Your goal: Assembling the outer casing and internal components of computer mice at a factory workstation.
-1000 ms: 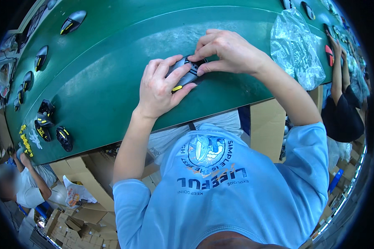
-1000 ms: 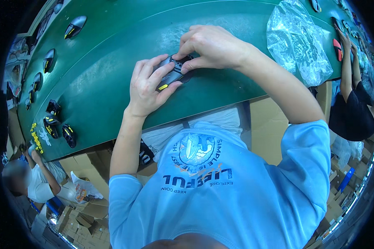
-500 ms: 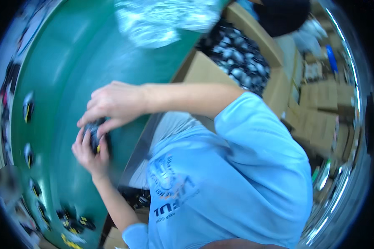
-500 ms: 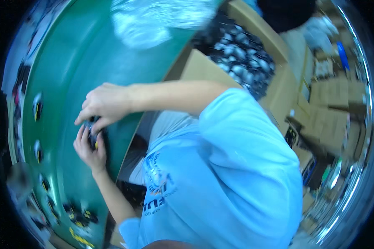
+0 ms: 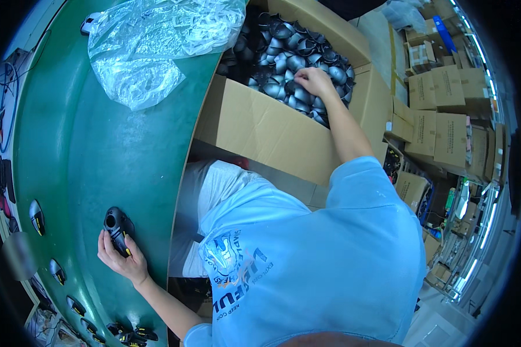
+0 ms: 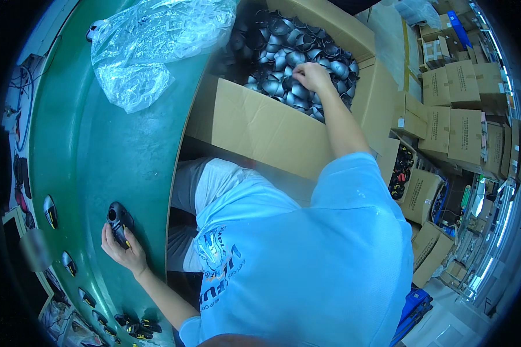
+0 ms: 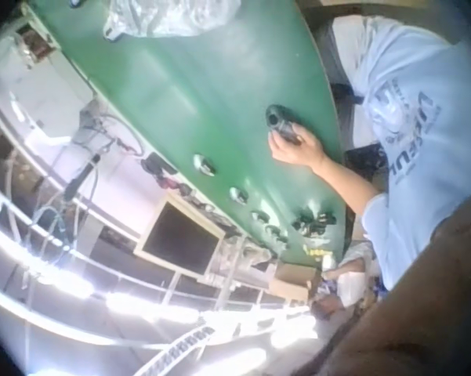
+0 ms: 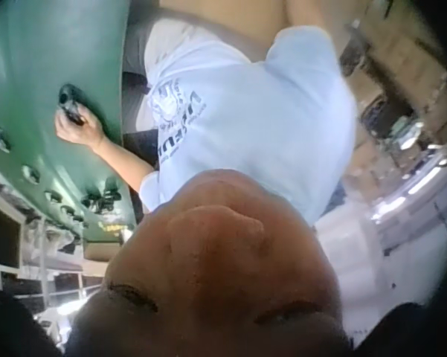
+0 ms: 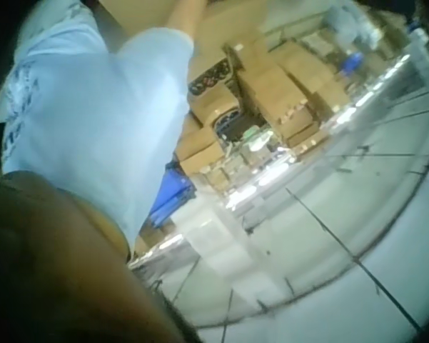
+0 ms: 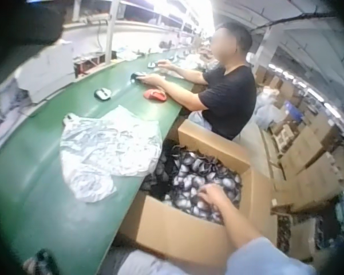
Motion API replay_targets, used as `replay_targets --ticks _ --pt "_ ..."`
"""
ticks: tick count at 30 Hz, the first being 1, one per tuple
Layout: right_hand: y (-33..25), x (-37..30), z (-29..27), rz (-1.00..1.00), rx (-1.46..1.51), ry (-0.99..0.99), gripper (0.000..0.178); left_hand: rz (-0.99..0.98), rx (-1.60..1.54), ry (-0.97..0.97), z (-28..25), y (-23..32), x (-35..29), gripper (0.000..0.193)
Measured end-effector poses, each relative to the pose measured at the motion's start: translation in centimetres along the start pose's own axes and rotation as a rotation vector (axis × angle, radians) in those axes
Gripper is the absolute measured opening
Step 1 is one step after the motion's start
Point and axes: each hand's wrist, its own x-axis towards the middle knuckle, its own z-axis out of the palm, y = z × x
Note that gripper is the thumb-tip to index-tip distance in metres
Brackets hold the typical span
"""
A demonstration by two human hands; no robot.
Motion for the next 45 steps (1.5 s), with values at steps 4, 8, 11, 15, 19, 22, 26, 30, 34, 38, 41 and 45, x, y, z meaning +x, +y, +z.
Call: replay_targets --ticks 4,8,11,15,19,22,26,30,34,38,41,45 --pt "-1.4 -0.4 -0.5 0.084 0.206 0.340 0.029 -0.027 -0.017 -0.017 0.0 -0.2 0.1 0.046" --pt "-6.1 0.1 -2.4 0.039 0.674 0.410 0.031 -0.027 -0.018 -0.013 -0.5 -0.4 -0.2 0.050" --pt "-16.7 -1.0 -5.2 -0.094 0.944 0.191 0.025 -0.089 0.014 0.008 -0.8 -0.2 -1.2 0.051" --pt "-29.6 -4.6 -3.6 -0.534 1.154 0.189 0.020 -0.091 -0.065 0.142 -2.0 4.9 0.9 0.036" --pt "-39.8 -8.7 -0.9 -1.220 0.948 0.444 0.036 -0.353 -1.055 -0.130 -2.6 10.8 3.7 0.037" --pt "-43.3 -10.2 2.0 -1.446 1.008 0.299 0.041 -0.709 -1.450 0.054 -1.5 13.1 3.1 0.031" --pt "-45.6 -11.1 0.3 -1.530 0.826 -0.021 0.047 -0.843 -1.568 0.192 -2.3 10.7 1.5 0.030" --pt "-47.0 -10.3 -0.6 -1.563 0.625 -0.331 0.056 -0.654 -1.229 -0.135 -2.5 9.2 0.0 0.027" --pt "-47.8 -10.2 -0.2 -1.570 0.677 -0.354 0.059 -0.675 -1.355 -0.036 -1.9 9.4 0.1 0.025" --pt "-48.6 -9.4 0.0 -1.556 0.726 -0.424 0.057 -0.707 -1.364 -0.032 -2.5 8.6 0.8 0.027" --pt "-50.3 -6.7 0.1 -1.544 0.728 -0.349 0.055 -0.408 -0.797 0.143 -3.6 5.1 1.2 0.041" --pt "-53.5 -2.9 1.4 -1.515 0.614 -0.355 0.060 -0.283 -0.023 0.252 -3.5 1.0 2.2 0.069"
